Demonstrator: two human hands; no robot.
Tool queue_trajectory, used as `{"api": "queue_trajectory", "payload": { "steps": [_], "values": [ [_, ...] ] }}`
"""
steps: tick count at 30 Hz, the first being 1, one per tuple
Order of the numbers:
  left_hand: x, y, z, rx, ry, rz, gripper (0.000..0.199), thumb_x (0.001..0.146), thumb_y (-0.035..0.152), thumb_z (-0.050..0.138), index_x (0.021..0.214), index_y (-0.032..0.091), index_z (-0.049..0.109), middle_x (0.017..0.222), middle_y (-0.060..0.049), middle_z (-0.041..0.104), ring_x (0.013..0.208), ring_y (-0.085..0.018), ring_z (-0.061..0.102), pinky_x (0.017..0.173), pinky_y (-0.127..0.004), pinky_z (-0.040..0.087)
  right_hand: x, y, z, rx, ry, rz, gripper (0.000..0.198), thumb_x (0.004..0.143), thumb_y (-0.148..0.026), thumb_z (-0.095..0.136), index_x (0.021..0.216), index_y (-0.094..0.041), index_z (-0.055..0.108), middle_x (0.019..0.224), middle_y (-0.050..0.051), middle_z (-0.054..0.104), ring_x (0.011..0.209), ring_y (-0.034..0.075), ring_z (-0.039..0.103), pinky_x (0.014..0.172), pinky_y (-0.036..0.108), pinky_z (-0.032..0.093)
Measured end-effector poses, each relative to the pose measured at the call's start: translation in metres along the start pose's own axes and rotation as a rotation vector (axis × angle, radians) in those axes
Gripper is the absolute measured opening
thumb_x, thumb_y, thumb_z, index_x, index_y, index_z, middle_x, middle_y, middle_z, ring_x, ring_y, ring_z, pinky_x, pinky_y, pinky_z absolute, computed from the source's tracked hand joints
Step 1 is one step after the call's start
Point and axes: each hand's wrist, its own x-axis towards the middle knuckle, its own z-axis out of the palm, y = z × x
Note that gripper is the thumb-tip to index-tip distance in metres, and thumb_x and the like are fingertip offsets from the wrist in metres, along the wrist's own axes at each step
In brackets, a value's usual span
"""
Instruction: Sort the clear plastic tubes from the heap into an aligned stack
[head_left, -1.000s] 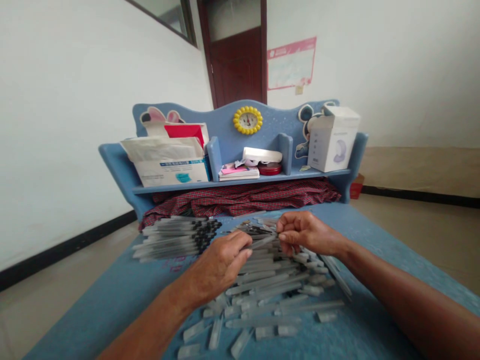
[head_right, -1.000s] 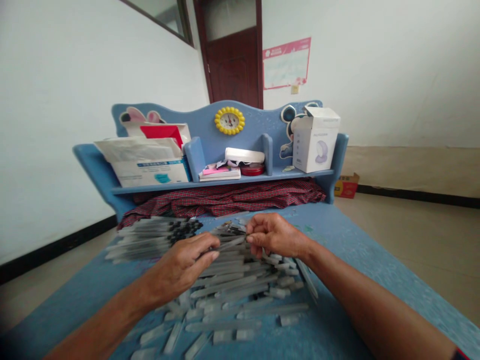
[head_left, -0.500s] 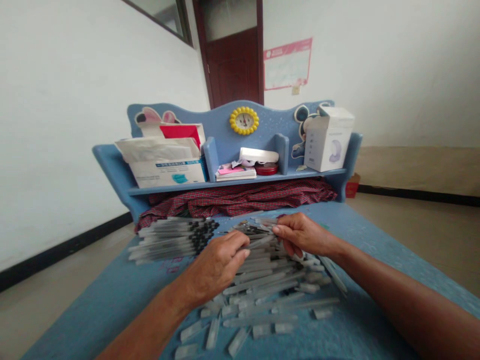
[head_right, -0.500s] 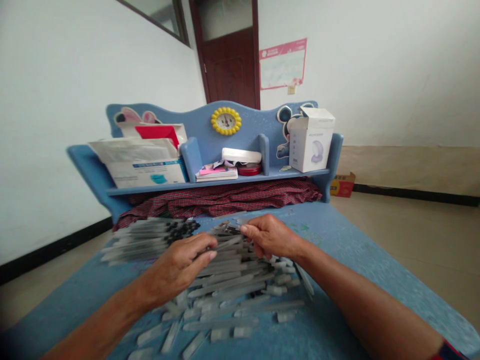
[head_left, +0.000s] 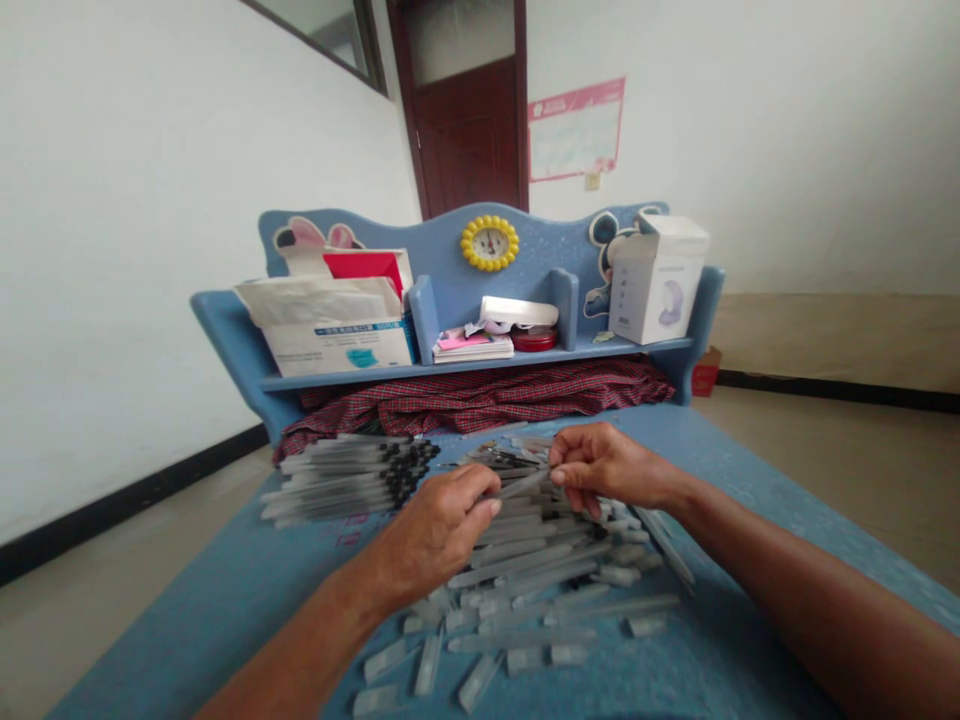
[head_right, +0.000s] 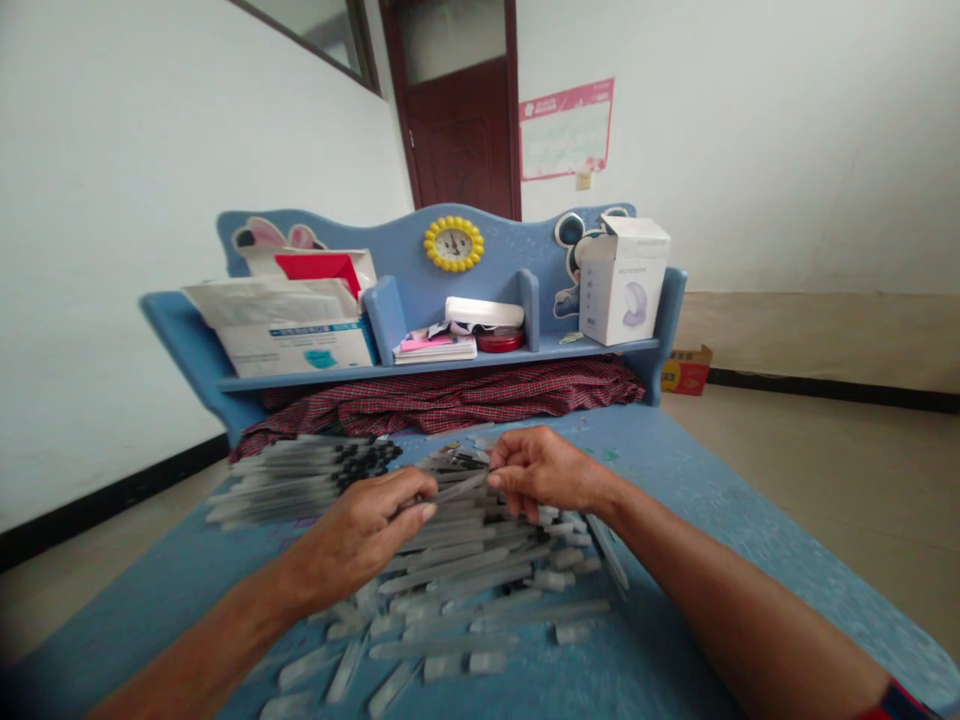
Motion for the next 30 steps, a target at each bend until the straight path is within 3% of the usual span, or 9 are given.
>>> {"api": "queue_trajectory", "payload": {
  "steps": [5,8,13,17,22,30],
  "values": [
    [0.001,0.001,0.0,-0.027,-0.012,-0.029,0.016,0.085,0.021,0.04,0.08,0.016,0.054,0.075,-0.001,0.055,0.072,-0.013,0.053,0.068,-0.024,0.038,0.0,0.001,0.0,-0.101,0.026,0.01,0.037,0.082,-0.05,0.052,0.071,-0.016,0.05,0.041,-0.005,0.054,0.03,0.006,0.044,0.03,0.015,0.031],
    [0.001,0.003,-0.002,-0.057,-0.033,-0.055,0.016,0.084,0.023,0.04,0.08,0.016,0.054,0.074,0.0,0.055,0.071,-0.013,0.052,0.067,-0.024,0.037,0.001,0.002,0.0,-0.012,0.0,-0.007,0.032,0.079,-0.046,0.058,0.071,-0.015,0.049,0.046,-0.004,0.057,0.033,0.006,0.048,0.032,0.015,0.035],
    [0.001,0.004,-0.005,-0.274,-0.165,-0.261,0.019,0.083,0.029,0.04,0.08,0.017,0.055,0.062,0.003,0.05,0.057,-0.011,0.05,0.056,-0.021,0.038,-0.001,-0.002,-0.009,0.094,-0.003,-0.017,0.025,0.07,-0.031,0.068,0.077,-0.015,0.051,0.053,-0.003,0.061,0.039,0.009,0.054,0.039,0.019,0.044],
    [0.002,0.0,-0.006,-0.381,-0.205,-0.389,0.021,0.08,0.034,0.043,0.08,0.017,0.054,0.056,0.005,0.05,0.054,-0.011,0.049,0.052,-0.021,0.036,-0.009,-0.008,-0.023,-0.017,-0.083,0.06,0.015,0.068,-0.019,0.065,0.076,-0.014,0.054,0.051,-0.004,0.061,0.038,0.008,0.052,0.038,0.017,0.041],
    [0.003,0.0,-0.004,-0.427,-0.207,-0.396,0.019,0.078,0.035,0.047,0.078,0.017,0.054,0.059,0.005,0.05,0.056,-0.011,0.05,0.053,-0.021,0.037,-0.018,-0.014,-0.026,-0.243,-0.257,0.257,0.009,0.064,-0.012,0.061,0.069,-0.017,0.056,0.047,-0.007,0.057,0.036,0.007,0.049,0.035,0.015,0.037],
    [0.002,0.004,-0.001,-0.471,-0.243,-0.402,0.018,0.078,0.035,0.048,0.077,0.018,0.053,0.057,0.006,0.047,0.053,-0.011,0.05,0.052,-0.021,0.039,-0.016,-0.01,-0.023,-0.287,-0.297,0.288,0.013,0.062,-0.009,0.058,0.068,-0.019,0.054,0.046,-0.008,0.055,0.035,0.008,0.048,0.034,0.017,0.035]
  ]
}}
